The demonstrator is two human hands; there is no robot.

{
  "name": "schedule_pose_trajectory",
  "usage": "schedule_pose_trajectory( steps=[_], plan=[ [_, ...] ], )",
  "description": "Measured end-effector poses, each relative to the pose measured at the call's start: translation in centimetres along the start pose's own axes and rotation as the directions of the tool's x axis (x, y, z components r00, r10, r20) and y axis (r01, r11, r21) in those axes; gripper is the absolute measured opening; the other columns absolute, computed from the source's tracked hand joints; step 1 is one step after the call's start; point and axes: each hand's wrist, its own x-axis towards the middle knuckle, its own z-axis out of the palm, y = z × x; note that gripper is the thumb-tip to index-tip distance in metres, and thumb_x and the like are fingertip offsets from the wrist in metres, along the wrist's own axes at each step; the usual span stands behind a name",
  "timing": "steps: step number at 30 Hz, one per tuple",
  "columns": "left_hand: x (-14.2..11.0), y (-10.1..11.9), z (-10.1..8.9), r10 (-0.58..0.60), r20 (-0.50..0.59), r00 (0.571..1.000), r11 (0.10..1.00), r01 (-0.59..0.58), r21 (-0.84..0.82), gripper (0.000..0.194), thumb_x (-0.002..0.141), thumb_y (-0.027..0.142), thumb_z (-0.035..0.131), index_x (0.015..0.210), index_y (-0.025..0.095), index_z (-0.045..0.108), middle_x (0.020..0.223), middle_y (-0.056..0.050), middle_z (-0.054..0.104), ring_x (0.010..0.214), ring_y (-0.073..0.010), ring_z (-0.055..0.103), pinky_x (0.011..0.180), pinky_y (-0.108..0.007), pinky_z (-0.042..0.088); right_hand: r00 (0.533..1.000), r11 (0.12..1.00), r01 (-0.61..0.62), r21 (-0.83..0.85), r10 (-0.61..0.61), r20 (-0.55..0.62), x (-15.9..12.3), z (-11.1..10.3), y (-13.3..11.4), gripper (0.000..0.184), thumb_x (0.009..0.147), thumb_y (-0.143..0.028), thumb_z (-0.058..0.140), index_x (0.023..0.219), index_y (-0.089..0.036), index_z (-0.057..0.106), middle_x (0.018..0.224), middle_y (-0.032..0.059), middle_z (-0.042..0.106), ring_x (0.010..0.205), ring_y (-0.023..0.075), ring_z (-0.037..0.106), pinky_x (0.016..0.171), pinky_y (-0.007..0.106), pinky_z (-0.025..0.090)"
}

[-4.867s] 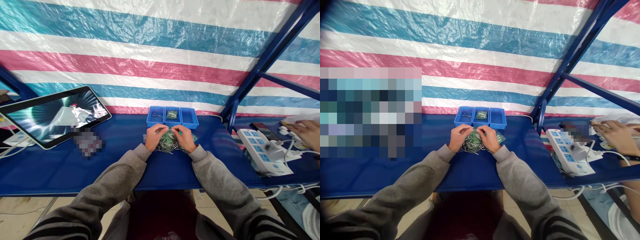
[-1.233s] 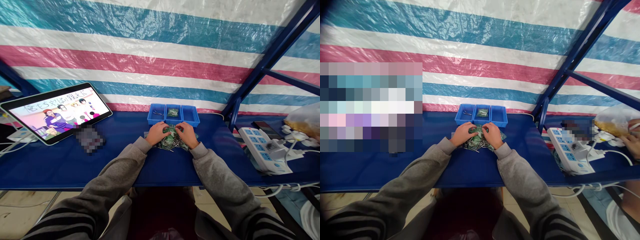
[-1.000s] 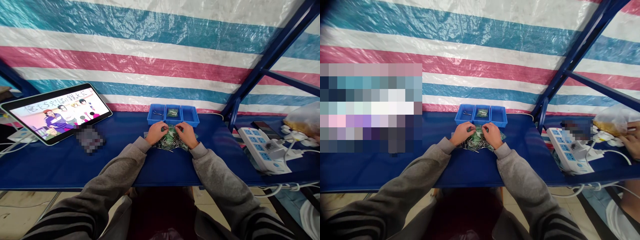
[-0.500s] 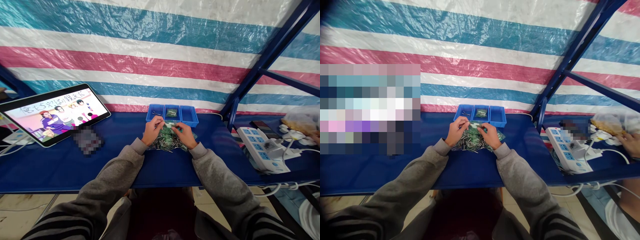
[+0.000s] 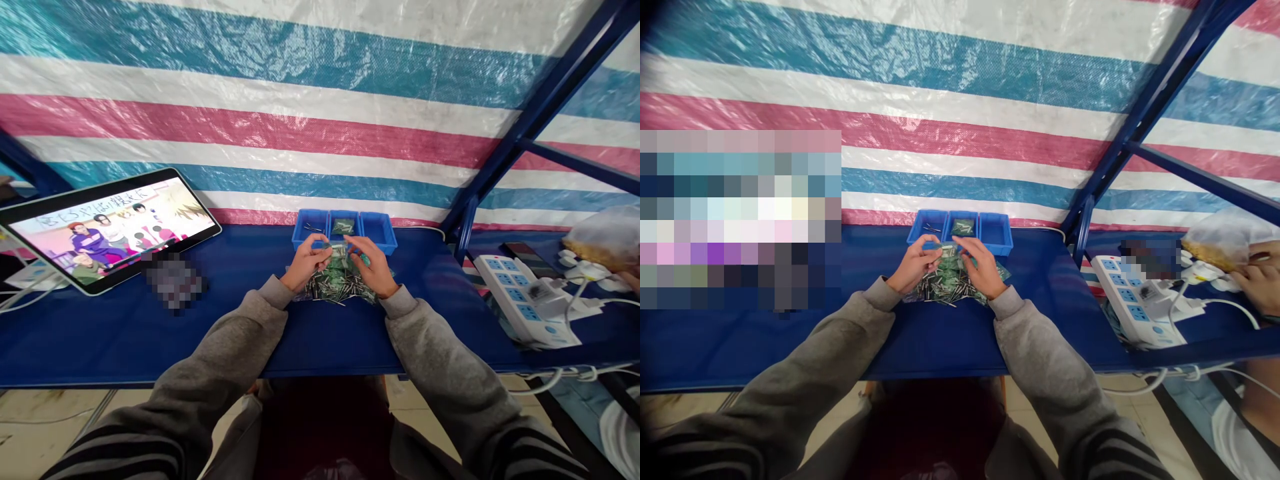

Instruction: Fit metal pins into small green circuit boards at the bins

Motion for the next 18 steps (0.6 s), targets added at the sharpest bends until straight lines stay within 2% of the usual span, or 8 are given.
schedule_pose_trajectory(
  steps=[2,4,7,9,11,13,15,18],
  plan=[
    [0.0,0.1,0.0,-0.019,0.028,0.999,0.999,0.02,-0.028,0.039,0.084,0.05,0.065,0.109,0.024,0.049,0.051,0.008,0.04,0.043,-0.0091,0.04,0.042,-0.021,0.036,0.997,0.996,0.077,-0.043,-0.078,-0.011,0.1,-0.1,0.1,0.026,0.094,-0.04,0.049,0.109,-0.024,0.065,0.12,0.0115,0.06,0.108,0.0242,0.059,0.092,0.041,0.048],
    [-0.1,0.2,0.0,-0.007,0.057,0.998,1.0,0.005,0.026,0.035,0.088,0.052,0.06,0.107,0.024,0.052,0.055,0.006,0.043,0.046,-0.0103,0.044,0.044,-0.023,0.039,0.996,0.993,0.078,-0.089,-0.081,-0.03,0.1,-0.2,0.4,0.022,0.094,-0.039,0.05,0.099,-0.024,0.066,0.115,0.0115,0.064,0.11,0.026,0.059,0.095,0.043,0.047],
    [-0.2,0.4,0.2,0.098,0.011,0.995,0.966,-0.097,0.241,0.04,0.092,0.057,0.049,0.093,0.02,0.063,0.072,-0.003,0.055,0.061,-0.0142,0.055,0.052,-0.027,0.048,0.999,0.991,-0.009,-0.132,0.005,-0.038,0.1,-0.1,0.9,0.027,0.095,-0.041,0.048,0.085,-0.022,0.065,0.088,0.0078,0.07,0.085,0.0232,0.065,0.084,0.04,0.05],
    [-0.3,0.5,0.3,0.19,-0.01,0.982,0.912,-0.173,0.371,0.041,0.089,0.058,0.053,0.089,0.019,0.066,0.087,-0.007,0.061,0.075,-0.0176,0.06,0.06,-0.029,0.052,0.997,0.99,-0.066,-0.126,0.061,-0.043,0.0,0.1,0.9,0.029,0.094,-0.042,0.049,0.081,-0.021,0.065,0.072,0.0046,0.067,0.068,0.0205,0.063,0.074,0.036,0.05],
    [-0.5,0.5,0.5,0.231,-0.01,0.973,0.884,-0.205,0.421,0.038,0.084,0.055,0.061,0.088,0.018,0.066,0.09,-0.007,0.064,0.08,-0.0193,0.062,0.065,-0.03,0.054,0.993,0.99,-0.111,-0.085,0.107,-0.045,-0.2,0.3,0.7,0.029,0.093,-0.043,0.05,0.083,-0.021,0.066,0.068,0.003,0.066,0.06,0.0188,0.061,0.068,0.034,0.05],
    [-0.6,0.5,0.7,0.222,-0.025,0.975,0.899,-0.195,0.393,0.035,0.082,0.052,0.065,0.085,0.017,0.065,0.081,-0.005,0.065,0.073,-0.0183,0.063,0.065,-0.031,0.054,0.988,0.989,-0.144,-0.027,0.143,-0.052,-0.2,0.4,0.2,0.028,0.094,-0.044,0.049,0.093,-0.022,0.067,0.071,0.0024,0.067,0.059,0.0179,0.061,0.069,0.034,0.052],
    [-0.5,0.4,0.8,0.2,-0.07,0.977,0.938,-0.17,0.301,0.033,0.081,0.049,0.067,0.083,0.016,0.062,0.07,-0.003,0.063,0.062,-0.0158,0.061,0.06,-0.03,0.053,0.989,0.991,-0.13,0.016,0.131,-0.067,-0.3,0.3,-0.1,0.031,0.096,-0.043,0.043,0.105,-0.023,0.066,0.078,0.0033,0.068,0.066,0.0185,0.064,0.074,0.035,0.053],
    [-0.4,0.3,0.8,0.144,-0.14,0.98,0.983,-0.126,0.133,0.032,0.08,0.045,0.07,0.09,0.018,0.056,0.062,0.003,0.058,0.052,-0.0131,0.058,0.054,-0.028,0.053,0.999,1.0,0.008,-0.006,-0.008,-0.046,-0.2,0.1,-0.3,0.034,0.098,-0.039,0.037,0.109,-0.024,0.066,0.099,0.008,0.068,0.093,0.0214,0.065,0.087,0.039,0.051]
  ],
)
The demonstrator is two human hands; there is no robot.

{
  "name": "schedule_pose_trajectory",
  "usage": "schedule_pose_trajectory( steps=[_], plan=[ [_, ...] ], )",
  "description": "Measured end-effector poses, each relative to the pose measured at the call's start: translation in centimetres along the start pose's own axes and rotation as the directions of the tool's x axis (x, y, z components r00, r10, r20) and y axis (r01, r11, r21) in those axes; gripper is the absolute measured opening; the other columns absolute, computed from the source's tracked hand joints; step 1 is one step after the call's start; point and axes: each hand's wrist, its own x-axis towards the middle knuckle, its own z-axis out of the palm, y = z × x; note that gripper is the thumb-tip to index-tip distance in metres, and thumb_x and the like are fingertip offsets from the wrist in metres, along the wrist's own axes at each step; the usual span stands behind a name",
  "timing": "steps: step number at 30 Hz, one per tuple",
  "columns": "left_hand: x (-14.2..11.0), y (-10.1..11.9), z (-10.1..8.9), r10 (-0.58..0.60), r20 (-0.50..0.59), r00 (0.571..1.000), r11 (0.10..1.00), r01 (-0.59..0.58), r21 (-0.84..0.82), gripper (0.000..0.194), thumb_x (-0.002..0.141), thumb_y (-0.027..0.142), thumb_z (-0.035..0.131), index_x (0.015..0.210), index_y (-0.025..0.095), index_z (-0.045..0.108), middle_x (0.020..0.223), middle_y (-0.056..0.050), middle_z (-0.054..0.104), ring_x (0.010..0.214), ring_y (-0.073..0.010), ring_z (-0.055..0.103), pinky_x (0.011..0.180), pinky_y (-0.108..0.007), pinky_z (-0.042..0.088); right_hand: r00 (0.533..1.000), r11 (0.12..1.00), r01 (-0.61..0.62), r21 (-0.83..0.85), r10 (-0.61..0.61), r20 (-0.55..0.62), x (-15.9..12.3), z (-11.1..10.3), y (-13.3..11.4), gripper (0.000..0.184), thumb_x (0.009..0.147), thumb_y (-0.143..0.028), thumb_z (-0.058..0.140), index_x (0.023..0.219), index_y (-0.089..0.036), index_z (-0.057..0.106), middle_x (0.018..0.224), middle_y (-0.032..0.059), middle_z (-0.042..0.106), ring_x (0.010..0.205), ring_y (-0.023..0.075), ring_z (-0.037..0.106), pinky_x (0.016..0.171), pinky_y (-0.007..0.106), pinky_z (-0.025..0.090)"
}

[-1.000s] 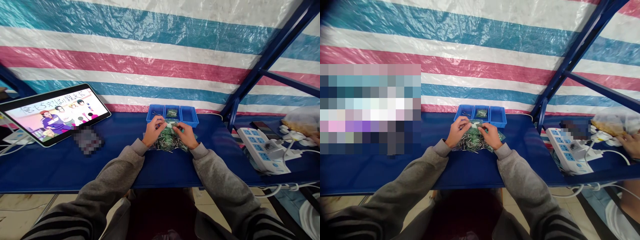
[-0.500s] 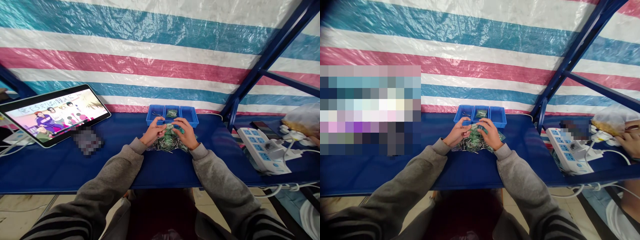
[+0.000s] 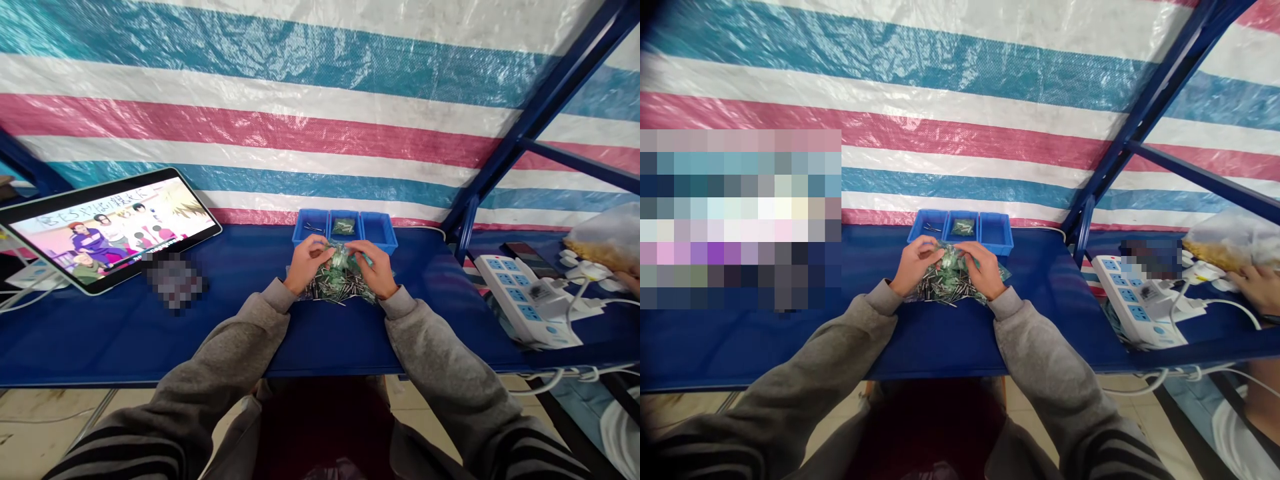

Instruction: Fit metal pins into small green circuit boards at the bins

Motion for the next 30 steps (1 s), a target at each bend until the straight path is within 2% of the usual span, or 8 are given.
schedule_pose_trajectory(
  steps=[4,10,13,15,19,23,26,30],
  plan=[
    [-0.1,0.0,0.2,-0.075,0.02,0.997,0.992,0.076,-0.096,0.036,0.083,0.045,0.067,0.104,0.02,0.053,0.062,0.004,0.058,0.053,-0.0138,0.059,0.053,-0.028,0.053,0.996,0.99,0.089,-0.106,-0.089,0.011,0.0,0.2,0.7,0.027,0.094,-0.039,0.048,0.095,-0.023,0.069,0.112,0.0118,0.063,0.103,0.024,0.06,0.09,0.04,0.049],
    [-0.2,-0.3,0.2,0.017,0.102,0.995,0.998,-0.023,0.056,0.035,0.084,0.053,0.063,0.089,0.018,0.063,0.103,-0.008,0.064,0.092,-0.0214,0.063,0.071,-0.031,0.055,0.994,0.993,-0.108,-0.049,0.107,-0.037,0.0,0.4,1.2,0.026,0.09,-0.042,0.056,0.083,-0.02,0.066,0.068,0.0027,0.065,0.065,0.0188,0.061,0.069,0.033,0.05],
    [-0.1,-0.4,0.1,-0.016,0.073,0.997,1.0,0.014,0.021,0.031,0.08,0.046,0.069,0.092,0.019,0.06,0.082,-0.003,0.064,0.074,-0.0165,0.062,0.067,-0.029,0.052,0.989,0.989,-0.147,0.034,0.147,0.016,0.0,0.3,0.6,0.027,0.092,-0.042,0.054,0.103,-0.02,0.066,0.062,-0.0006,0.064,0.059,0.0178,0.062,0.067,0.032,0.051],
    [0.0,-0.3,0.1,-0.067,0.048,0.997,0.995,0.071,-0.065,0.035,0.08,0.043,0.071,0.102,0.02,0.056,0.069,0.002,0.06,0.062,-0.0132,0.058,0.061,-0.026,0.05,0.994,0.994,-0.107,0.037,0.106,0.019,-0.1,0.3,0.3,0.031,0.096,-0.039,0.046,0.116,-0.021,0.062,0.07,0.0014,0.067,0.066,0.0186,0.065,0.073,0.034,0.052],
    [0.0,0.0,0.3,-0.155,0.08,0.985,0.96,0.169,-0.224,0.05,0.078,0.043,0.073,0.115,0.024,0.046,0.066,0.005,0.058,0.053,-0.0109,0.054,0.053,-0.023,0.047,0.996,0.995,0.086,-0.054,-0.086,0.009,0.0,0.2,0.3,0.032,0.097,-0.038,0.043,0.116,-0.022,0.063,0.119,0.0115,0.063,0.106,0.0228,0.062,0.091,0.039,0.05],
    [-0.1,0.1,0.3,-0.144,0.113,0.983,0.986,0.153,-0.072,0.037,0.085,0.053,0.062,0.097,0.018,0.058,0.073,-0.001,0.06,0.062,-0.0132,0.056,0.055,-0.025,0.05,0.997,0.989,0.079,-0.126,-0.08,0.001,0.0,0.2,0.8,0.026,0.097,-0.038,0.046,0.095,-0.021,0.066,0.107,0.0101,0.068,0.103,0.0229,0.062,0.093,0.039,0.048],
    [-0.1,0.1,0.1,-0.073,0.096,0.993,0.996,0.068,0.059,0.048,0.09,0.06,0.047,0.087,0.015,0.064,0.096,-0.008,0.064,0.085,-0.0195,0.061,0.067,-0.029,0.053,1.0,0.987,-0.013,-0.162,0.009,-0.025,-0.1,0.3,1.2,0.027,0.096,-0.039,0.046,0.09,-0.02,0.065,0.089,0.0071,0.071,0.086,0.0218,0.065,0.082,0.036,0.05],
    [-0.3,0.5,0.2,-0.067,0.163,0.984,0.996,0.056,0.076,0.04,0.081,0.053,0.066,0.099,0.017,0.064,0.088,-0.005,0.066,0.083,-0.0204,0.064,0.073,-0.031,0.054,0.997,0.985,-0.065,-0.158,0.057,-0.052,-0.1,0.3,1.0,0.026,0.094,-0.039,0.049,0.094,-0.02,0.067,0.084,0.0061,0.071,0.077,0.0209,0.065,0.077,0.035,0.05]
  ],
)
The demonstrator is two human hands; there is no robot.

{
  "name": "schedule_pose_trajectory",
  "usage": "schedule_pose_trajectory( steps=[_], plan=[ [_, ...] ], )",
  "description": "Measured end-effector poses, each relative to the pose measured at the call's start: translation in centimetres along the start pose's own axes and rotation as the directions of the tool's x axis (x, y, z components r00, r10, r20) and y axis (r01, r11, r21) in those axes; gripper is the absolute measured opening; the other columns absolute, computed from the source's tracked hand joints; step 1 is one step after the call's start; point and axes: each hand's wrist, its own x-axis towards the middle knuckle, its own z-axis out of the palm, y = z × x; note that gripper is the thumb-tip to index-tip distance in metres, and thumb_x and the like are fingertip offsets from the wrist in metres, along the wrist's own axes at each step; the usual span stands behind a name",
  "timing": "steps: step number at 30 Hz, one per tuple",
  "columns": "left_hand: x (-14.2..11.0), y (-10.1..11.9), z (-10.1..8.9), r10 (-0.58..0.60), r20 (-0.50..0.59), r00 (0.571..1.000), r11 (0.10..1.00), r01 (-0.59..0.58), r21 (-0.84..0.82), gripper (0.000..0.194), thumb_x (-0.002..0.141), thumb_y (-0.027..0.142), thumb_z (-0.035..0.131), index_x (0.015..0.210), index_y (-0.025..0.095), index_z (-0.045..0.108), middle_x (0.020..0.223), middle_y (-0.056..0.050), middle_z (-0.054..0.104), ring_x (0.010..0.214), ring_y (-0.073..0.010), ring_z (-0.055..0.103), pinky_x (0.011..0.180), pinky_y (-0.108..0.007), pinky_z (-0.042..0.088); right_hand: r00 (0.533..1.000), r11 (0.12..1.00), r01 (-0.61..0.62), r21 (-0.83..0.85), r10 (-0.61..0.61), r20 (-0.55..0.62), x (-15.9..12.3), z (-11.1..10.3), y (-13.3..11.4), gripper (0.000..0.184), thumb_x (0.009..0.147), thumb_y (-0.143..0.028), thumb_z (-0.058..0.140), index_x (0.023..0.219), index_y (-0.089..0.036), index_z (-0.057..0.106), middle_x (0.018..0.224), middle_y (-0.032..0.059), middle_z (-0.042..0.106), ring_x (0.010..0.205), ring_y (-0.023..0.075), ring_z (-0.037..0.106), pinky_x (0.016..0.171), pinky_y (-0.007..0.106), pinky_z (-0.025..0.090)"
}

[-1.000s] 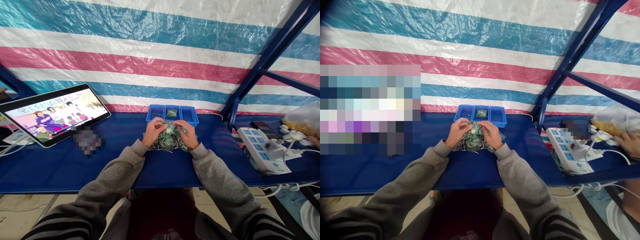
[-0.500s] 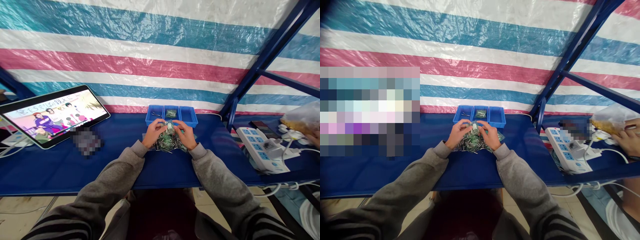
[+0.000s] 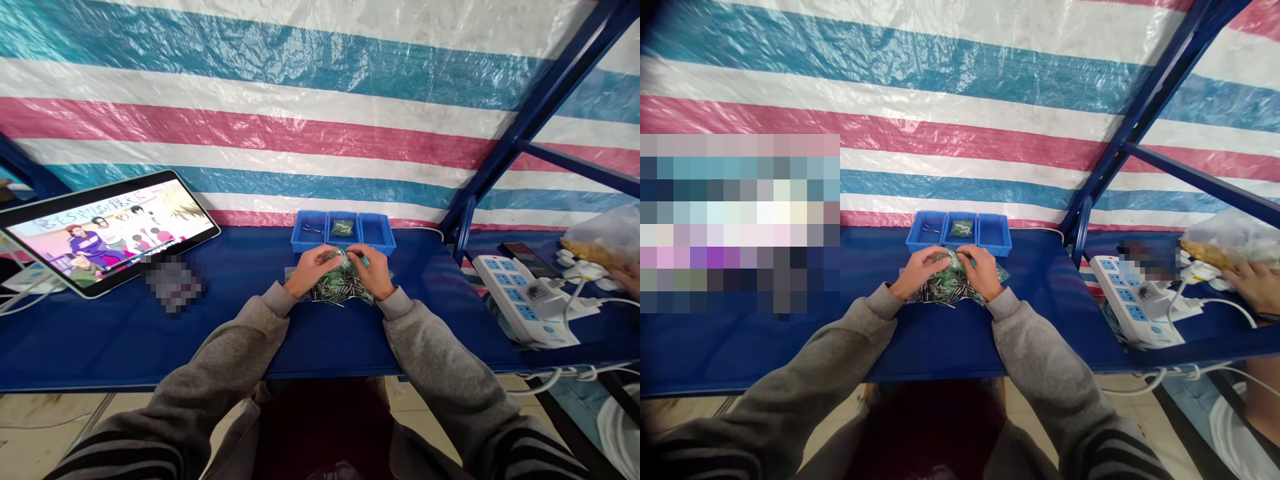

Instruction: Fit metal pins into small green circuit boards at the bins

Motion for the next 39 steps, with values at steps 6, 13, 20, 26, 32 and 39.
schedule_pose_trajectory(
  steps=[6,13,20,26,32,39],
  plan=[
    [0.0,0.0,0.1,-0.113,-0.082,0.99,0.969,0.091,-0.228,0.048,0.076,0.043,0.075,0.113,0.021,0.055,0.059,0.005,0.056,0.052,-0.0142,0.059,0.053,-0.027,0.051,0.982,0.98,0.183,0.082,-0.185,0.022,0.1,-0.3,-0.4,0.032,0.096,-0.027,0.039,0.118,-0.02,0.062,0.117,0.0124,0.063,0.107,0.0226,0.06,0.09,0.038,0.05],
    [0.1,-0.2,-0.1,-0.072,-0.062,0.995,0.991,0.065,-0.115,0.045,0.081,0.059,0.063,0.089,0.015,0.064,0.065,-0.001,0.057,0.056,-0.0129,0.052,0.052,-0.027,0.043,0.996,0.996,0.048,0.075,-0.053,0.068,0.1,0.1,0.2,0.019,0.091,-0.034,0.054,0.091,-0.02,0.067,0.088,0.0077,0.068,0.085,0.0228,0.063,0.082,0.039,0.05],
    [0.3,0.8,-1.1,0.113,0.024,0.993,0.971,-0.116,0.208,0.058,0.086,0.057,0.058,0.047,0.016,0.044,0.059,0.001,0.041,0.057,-0.0114,0.042,0.057,-0.028,0.035,0.921,0.783,-0.376,0.496,0.256,0.294,0.5,-0.1,-0.3,0.04,0.079,-0.051,0.068,0.104,-0.02,0.062,0.062,-0.0024,0.061,0.054,0.0164,0.059,0.06,0.032,0.05],
    [0.4,1.1,-2.2,0.069,0.159,0.985,0.985,-0.092,0.147,0.062,0.084,0.061,0.058,0.043,0.016,0.045,0.05,0.001,0.039,0.048,-0.0094,0.037,0.05,-0.027,0.03,0.764,0.601,-0.613,0.512,0.286,0.579,0.9,-0.7,-0.3,0.036,0.068,-0.047,0.077,0.08,-0.017,0.063,0.054,-0.0034,0.061,0.044,0.0112,0.055,0.047,0.025,0.043],
    [0.6,0.8,-2.5,0.08,-0.193,0.978,0.986,-0.049,0.161,0.06,0.089,0.055,0.052,0.044,0.017,0.057,0.047,-0.001,0.044,0.047,-0.0108,0.041,0.053,-0.028,0.035,0.585,0.612,-0.696,0.376,0.178,0.792,1.2,-1.9,-0.3,0.028,0.065,-0.037,0.08,0.069,-0.015,0.063,0.046,-0.0058,0.054,0.039,0.0082,0.047,0.042,0.022,0.038],
    [0.8,0.5,-2.6,0.1,-0.239,0.966,0.983,-0.06,0.171,0.053,0.089,0.049,0.055,0.046,0.017,0.061,0.046,0.0,0.042,0.047,-0.011,0.043,0.055,-0.029,0.036,0.657,0.484,-0.735,0.474,0.336,0.675,1.7,-2.3,-0.1,0.03,0.059,-0.035,0.083,0.065,-0.016,0.06,0.042,-0.0085,0.044,0.034,0.0044,0.035,0.034,0.02,0.026]
  ],
)
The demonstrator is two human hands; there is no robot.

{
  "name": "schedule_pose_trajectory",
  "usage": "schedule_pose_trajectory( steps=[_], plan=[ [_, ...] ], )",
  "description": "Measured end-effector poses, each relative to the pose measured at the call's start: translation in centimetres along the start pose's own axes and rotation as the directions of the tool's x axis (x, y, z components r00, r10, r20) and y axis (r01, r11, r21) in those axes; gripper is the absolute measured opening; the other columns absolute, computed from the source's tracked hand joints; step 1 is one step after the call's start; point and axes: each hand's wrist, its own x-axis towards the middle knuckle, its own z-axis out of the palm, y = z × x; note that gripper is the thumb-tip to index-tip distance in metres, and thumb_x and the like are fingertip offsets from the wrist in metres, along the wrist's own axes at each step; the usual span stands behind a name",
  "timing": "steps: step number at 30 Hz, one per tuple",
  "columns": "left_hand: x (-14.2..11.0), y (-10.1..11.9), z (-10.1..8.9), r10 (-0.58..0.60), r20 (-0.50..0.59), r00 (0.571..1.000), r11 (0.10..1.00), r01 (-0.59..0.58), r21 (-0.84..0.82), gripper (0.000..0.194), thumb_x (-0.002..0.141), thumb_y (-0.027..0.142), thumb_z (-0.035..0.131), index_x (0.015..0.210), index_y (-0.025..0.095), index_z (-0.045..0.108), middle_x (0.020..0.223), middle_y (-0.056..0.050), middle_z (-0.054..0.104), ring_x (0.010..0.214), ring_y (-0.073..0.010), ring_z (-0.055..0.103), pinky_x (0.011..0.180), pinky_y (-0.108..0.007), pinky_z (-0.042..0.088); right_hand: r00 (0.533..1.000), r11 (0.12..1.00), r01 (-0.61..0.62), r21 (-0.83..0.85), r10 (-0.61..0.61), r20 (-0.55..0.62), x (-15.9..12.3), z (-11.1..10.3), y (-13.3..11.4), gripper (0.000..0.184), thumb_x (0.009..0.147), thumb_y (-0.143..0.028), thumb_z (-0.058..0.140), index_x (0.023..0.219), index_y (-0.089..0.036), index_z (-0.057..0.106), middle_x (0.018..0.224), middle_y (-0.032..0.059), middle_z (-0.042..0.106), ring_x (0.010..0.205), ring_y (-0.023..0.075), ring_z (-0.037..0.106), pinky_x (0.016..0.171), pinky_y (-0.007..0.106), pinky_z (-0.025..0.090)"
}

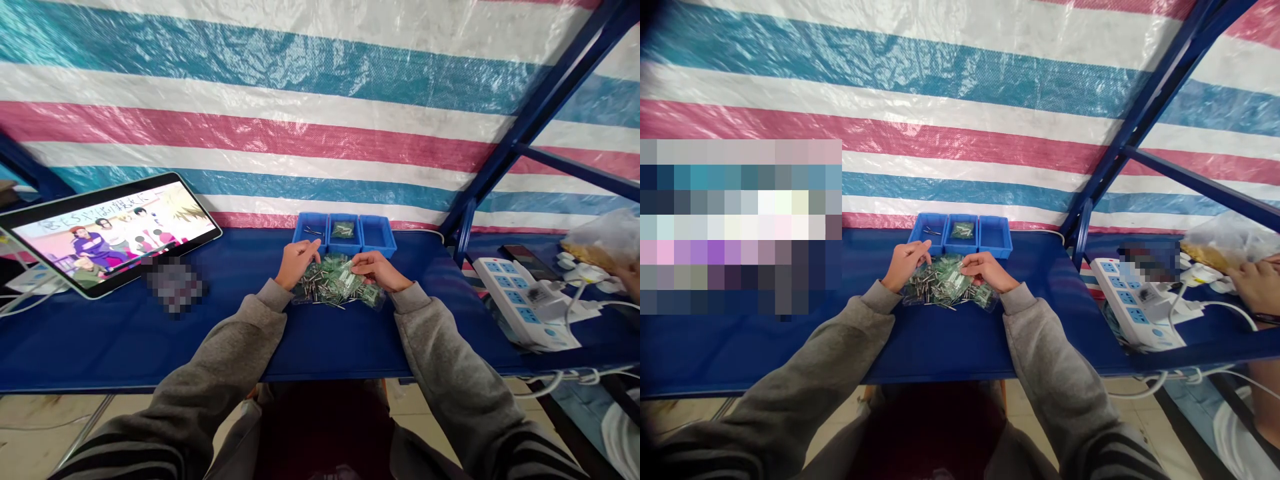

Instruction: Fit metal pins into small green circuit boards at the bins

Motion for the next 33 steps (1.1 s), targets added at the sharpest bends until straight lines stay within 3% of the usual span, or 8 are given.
schedule_pose_trajectory(
  steps=[4,9,12,15,19,23,27,33],
  plan=[
    [-0.2,0.0,0.1,0.013,0.009,1.0,0.999,-0.013,0.031,0.052,0.089,0.048,0.054,0.048,0.017,0.062,0.047,0.0,0.043,0.048,-0.0114,0.044,0.058,-0.029,0.038,0.977,0.99,0.121,0.069,-0.107,-0.187,0.3,0.1,0.5,0.034,0.063,-0.041,0.081,0.074,-0.017,0.06,0.05,-0.0052,0.054,0.038,0.0076,0.047,0.034,0.02,0.033],
    [-0.1,-0.1,0.0,0.022,0.011,1.0,0.997,-0.023,0.07,0.054,0.09,0.05,0.051,0.049,0.017,0.061,0.049,0.0,0.045,0.049,-0.0118,0.045,0.059,-0.029,0.04,0.916,0.976,0.212,0.059,-0.177,-0.359,0.8,0.0,1.2,0.059,0.077,-0.051,0.07,0.124,-0.02,0.052,0.104,0.0102,0.07,0.071,0.0185,0.071,0.059,0.03,0.058],
    [-0.2,0.1,0.0,0.05,0.051,0.997,0.987,-0.058,0.151,0.052,0.092,0.053,0.048,0.058,0.017,0.065,0.059,-0.003,0.054,0.057,-0.0141,0.051,0.062,-0.029,0.044,0.849,0.952,0.225,-0.209,-0.297,-0.438,0.9,-0.3,1.3,0.061,0.082,-0.053,0.063,0.13,-0.018,0.051,0.111,0.0129,0.069,0.068,0.0192,0.07,0.058,0.033,0.058],
    [-1.2,0.1,-0.1,0.073,0.232,0.97,0.949,-0.14,0.284,0.047,0.091,0.058,0.046,0.092,0.019,0.072,0.097,-0.009,0.066,0.089,-0.0223,0.062,0.078,-0.033,0.049,0.782,0.764,0.256,-0.593,-0.524,-0.337,0.1,-0.9,1.5,0.049,0.087,-0.055,0.055,0.12,-0.019,0.062,0.109,0.0118,0.07,0.087,0.0238,0.069,0.074,0.04,0.058],
    [-3.8,-0.5,-0.3,0.001,0.49,0.872,0.793,-0.299,0.531,0.079,0.08,0.074,0.051,0.145,0.029,0.043,0.154,-0.01,0.032,0.14,-0.039,0.03,0.113,-0.053,0.028,0.84,0.388,0.242,-0.889,-0.543,-0.008,-2.3,-1.6,3.2,0.061,0.088,-0.063,0.051,0.134,-0.024,0.055,0.138,0.0139,0.054,0.13,0.0328,0.048,0.106,0.053,0.04],
    [-5.7,-1.6,0.0,-0.065,0.546,0.835,0.653,-0.378,0.656,0.1,0.073,0.083,0.048,0.154,0.033,0.019,0.162,-0.007,0.01,0.146,-0.0439,0.007,0.115,-0.064,0.008,0.939,0.141,0.119,-0.983,-0.337,0.066,-4.2,-1.5,5.9,0.095,0.078,-0.078,0.048,0.155,-0.029,0.02,0.161,0.0125,0.016,0.147,0.04,0.013,0.112,0.065,0.02],
    [-5.9,-2.4,0.6,-0.134,0.523,0.842,0.617,-0.342,0.709,0.097,0.075,0.084,0.042,0.154,0.034,0.015,0.163,-0.007,0.007,0.146,-0.0448,0.006,0.113,-0.068,0.007,0.974,0.048,0.028,-0.998,-0.226,0.016,-3.9,-0.8,7.1,0.097,0.08,-0.079,0.043,0.156,-0.029,0.008,0.163,0.0128,0.005,0.148,0.0402,0.003,0.112,0.067,0.014],
    [-5.5,-2.7,1.0,-0.135,0.493,0.86,0.642,-0.303,0.704,0.094,0.079,0.082,0.039,0.155,0.034,0.012,0.162,-0.006,0.006,0.146,-0.0427,0.012,0.114,-0.061,0.018,0.962,0.033,-0.003,-0.999,-0.272,-0.012,-2.9,-0.3,7.2,0.089,0.09,-0.072,0.029,0.156,-0.023,-0.005,0.162,0.0123,0.011,0.149,0.0339,0.01,0.116,0.06,0.018]
  ],
)
